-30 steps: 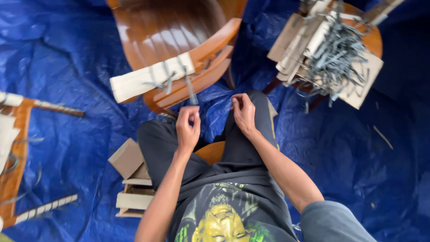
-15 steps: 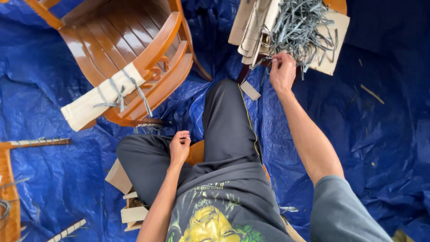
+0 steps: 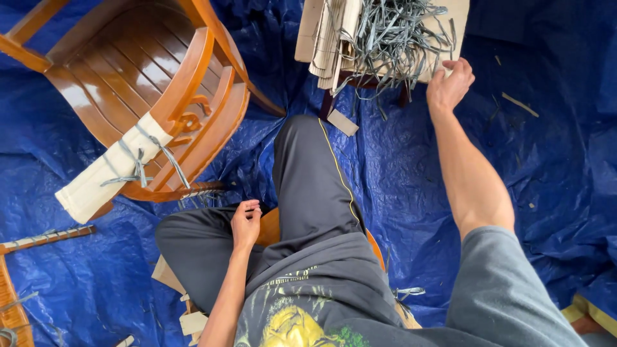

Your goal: Wrapping wooden chair arms with protective cardboard and securing them with string.

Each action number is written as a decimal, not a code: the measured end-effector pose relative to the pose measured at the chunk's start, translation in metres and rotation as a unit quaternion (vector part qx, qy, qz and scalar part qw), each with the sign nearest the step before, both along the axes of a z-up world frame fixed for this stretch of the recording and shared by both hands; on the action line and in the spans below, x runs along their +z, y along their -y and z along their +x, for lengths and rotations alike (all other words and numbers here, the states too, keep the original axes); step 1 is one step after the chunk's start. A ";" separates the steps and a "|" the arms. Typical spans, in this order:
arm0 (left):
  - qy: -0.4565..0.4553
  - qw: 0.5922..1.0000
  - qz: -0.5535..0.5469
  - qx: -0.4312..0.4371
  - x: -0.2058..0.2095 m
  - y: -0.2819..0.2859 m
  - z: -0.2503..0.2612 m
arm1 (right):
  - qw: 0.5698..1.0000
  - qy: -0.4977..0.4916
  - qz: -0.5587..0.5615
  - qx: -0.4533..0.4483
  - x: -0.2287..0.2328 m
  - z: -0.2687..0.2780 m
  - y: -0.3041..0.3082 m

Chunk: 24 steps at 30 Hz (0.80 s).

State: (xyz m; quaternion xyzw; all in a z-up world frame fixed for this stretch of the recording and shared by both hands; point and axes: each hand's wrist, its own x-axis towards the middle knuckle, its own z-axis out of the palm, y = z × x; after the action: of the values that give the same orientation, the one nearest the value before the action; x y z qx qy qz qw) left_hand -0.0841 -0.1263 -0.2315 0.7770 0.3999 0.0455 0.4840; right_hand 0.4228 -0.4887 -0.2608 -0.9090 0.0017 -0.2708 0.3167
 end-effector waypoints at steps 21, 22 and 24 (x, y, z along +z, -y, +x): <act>-0.020 1.000 -0.014 0.007 -0.003 0.003 0.000 | 0.981 -0.111 0.045 0.153 0.044 0.054 0.012; -0.019 1.000 -0.013 0.007 -0.004 0.002 0.000 | 0.977 -0.104 0.107 0.155 0.066 0.056 0.007; -0.018 1.000 -0.011 0.007 -0.005 0.001 0.000 | 0.968 -0.097 0.169 0.159 0.112 0.059 0.000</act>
State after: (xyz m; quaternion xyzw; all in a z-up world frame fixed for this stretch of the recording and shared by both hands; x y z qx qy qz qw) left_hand -0.0845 -0.1272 -0.2364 0.7694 0.4149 0.0305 0.4847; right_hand 0.4822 -0.4890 -0.1487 -0.8529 -0.0661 -0.1237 0.5028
